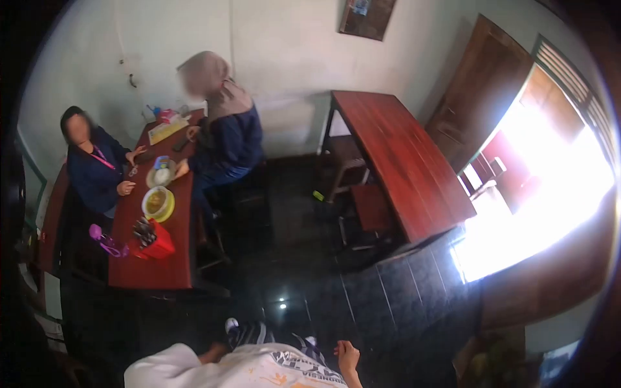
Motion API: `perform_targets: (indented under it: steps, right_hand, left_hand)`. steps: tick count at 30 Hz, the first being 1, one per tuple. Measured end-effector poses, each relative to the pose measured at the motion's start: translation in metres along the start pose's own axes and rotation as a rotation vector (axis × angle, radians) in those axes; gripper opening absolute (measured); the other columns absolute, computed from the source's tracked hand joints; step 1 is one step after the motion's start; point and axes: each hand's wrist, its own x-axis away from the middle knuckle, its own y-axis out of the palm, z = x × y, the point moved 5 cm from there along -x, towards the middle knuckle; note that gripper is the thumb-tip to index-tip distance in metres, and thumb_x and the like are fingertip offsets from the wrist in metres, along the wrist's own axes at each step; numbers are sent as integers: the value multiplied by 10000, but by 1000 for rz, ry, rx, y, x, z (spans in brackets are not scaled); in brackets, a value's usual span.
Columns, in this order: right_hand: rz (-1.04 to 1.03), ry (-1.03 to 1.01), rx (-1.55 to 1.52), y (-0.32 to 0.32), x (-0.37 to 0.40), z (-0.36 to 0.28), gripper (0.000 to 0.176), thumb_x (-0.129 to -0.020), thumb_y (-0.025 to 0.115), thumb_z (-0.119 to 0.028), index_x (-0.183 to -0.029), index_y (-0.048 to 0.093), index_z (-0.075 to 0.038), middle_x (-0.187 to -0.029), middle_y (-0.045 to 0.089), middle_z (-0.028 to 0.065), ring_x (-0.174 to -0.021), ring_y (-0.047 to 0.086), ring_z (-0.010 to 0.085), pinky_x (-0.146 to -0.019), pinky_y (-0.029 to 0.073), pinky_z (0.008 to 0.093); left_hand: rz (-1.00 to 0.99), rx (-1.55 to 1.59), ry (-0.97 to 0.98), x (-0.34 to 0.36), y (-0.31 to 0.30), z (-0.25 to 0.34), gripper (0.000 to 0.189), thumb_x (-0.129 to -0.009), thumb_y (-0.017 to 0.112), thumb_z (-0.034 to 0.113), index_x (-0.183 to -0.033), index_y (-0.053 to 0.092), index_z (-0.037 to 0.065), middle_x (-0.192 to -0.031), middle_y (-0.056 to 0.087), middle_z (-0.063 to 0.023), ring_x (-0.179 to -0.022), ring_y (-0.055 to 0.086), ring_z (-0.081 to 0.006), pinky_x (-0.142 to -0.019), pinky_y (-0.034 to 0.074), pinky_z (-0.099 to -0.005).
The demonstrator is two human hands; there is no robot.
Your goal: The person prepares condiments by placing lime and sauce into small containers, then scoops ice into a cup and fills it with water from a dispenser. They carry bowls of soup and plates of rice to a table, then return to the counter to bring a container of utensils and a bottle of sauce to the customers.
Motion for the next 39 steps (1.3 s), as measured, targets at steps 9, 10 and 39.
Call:
perform_targets:
  steps: [9,10,39]
  right_hand:
    - [378,176,-113,-205,-103,136,386,-894,590,-281,-612,582,-17,-501,582,53,-426,577,123,-390,429,269]
    - [440,177,-82,-229,-118,157,409,-896,586,-296,-597,579,-17,-494,577,53,-421,574,125,-387,425,273]
    - [785,1164,-806,-785,-549,739,163,-719,722,-148,-679,634,-16,-627,634,93,-483,611,156,-440,496,290]
  left_hand:
    - [-351,28,222,9,216,428,224,-891,485,244,-853,578,44,-771,614,-96,-660,628,-197,-585,522,-323]
    - [-377,38,250,11,235,464,207,-894,479,229,-863,564,42,-771,606,-92,-653,627,-204,-587,528,-324]
    - [-658,-575,455,70,1021,1339,120,-854,512,152,-862,595,65,-767,605,-54,-675,612,-162,-581,520,-305]
